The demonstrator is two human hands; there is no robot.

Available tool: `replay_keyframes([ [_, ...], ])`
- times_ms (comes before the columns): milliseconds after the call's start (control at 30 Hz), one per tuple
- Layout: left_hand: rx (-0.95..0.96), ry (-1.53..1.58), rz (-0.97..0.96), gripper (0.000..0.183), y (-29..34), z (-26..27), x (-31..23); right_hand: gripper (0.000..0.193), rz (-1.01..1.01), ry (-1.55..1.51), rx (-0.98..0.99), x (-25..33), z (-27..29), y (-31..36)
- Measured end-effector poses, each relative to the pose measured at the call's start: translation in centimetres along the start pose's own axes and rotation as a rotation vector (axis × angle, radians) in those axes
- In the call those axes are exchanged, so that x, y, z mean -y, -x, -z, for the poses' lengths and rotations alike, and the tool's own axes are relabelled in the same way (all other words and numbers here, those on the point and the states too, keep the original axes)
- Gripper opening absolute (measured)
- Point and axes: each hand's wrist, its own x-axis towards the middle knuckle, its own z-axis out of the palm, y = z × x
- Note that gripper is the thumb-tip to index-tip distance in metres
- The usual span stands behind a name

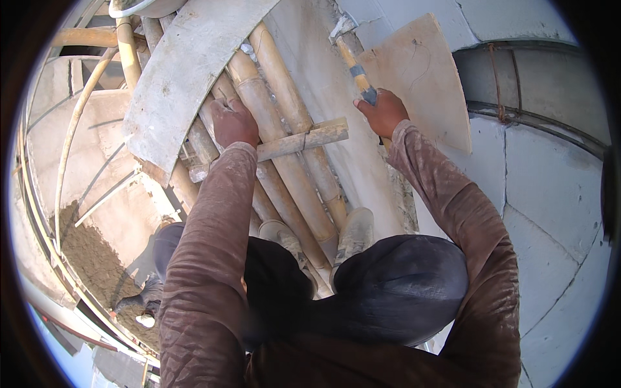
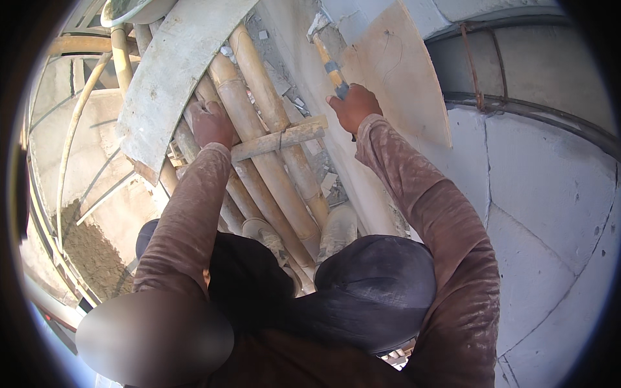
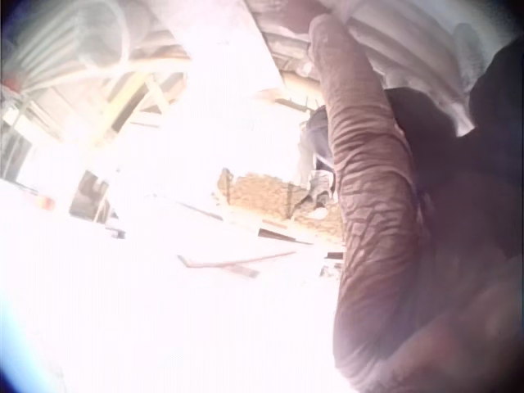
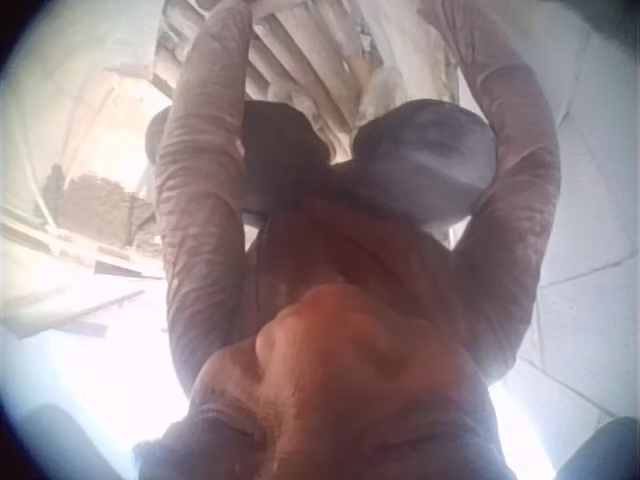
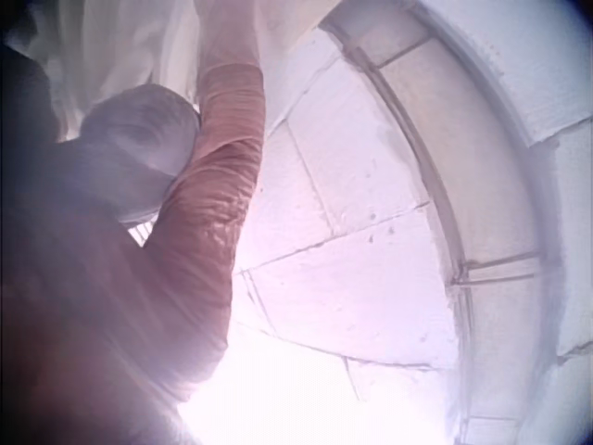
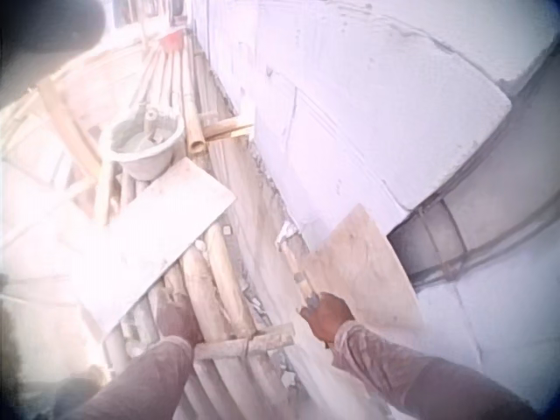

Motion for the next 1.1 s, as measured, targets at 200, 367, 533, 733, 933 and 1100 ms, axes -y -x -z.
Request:
replay_keyframes([
  [200,-0.064,-0.132,-0.271,0.026,-0.5,-1.1,6.4,0.043,0.211,0.074,-0.124,2.6,-4.1,1.0],
  [367,0.028,-0.139,-0.177,0.029,-0.3,-1.5,6.2,0.051,0.466,-0.065,-0.242,2.7,-8.8,1.7],
  [533,0.017,-0.167,-0.209,0.028,-0.4,-1.9,6.5,0.052,0.452,-0.126,-0.196,2.8,-11.9,2.7],
  [733,0.053,-0.195,-0.141,0.036,-0.7,-1.6,5.3,0.05,0.446,-0.179,-0.3,2.9,-12.8,1.6],
  [933,0.013,-0.198,-0.145,0.038,-0.9,-2.0,6.4,0.049,0.491,-0.191,-0.304,2.4,-12.8,2.0],
  [1100,0.065,-0.21,-0.096,0.034,-0.4,-1.8,6.0,0.048,0.563,-0.231,-0.36,2.2,-13.2,2.2],
])
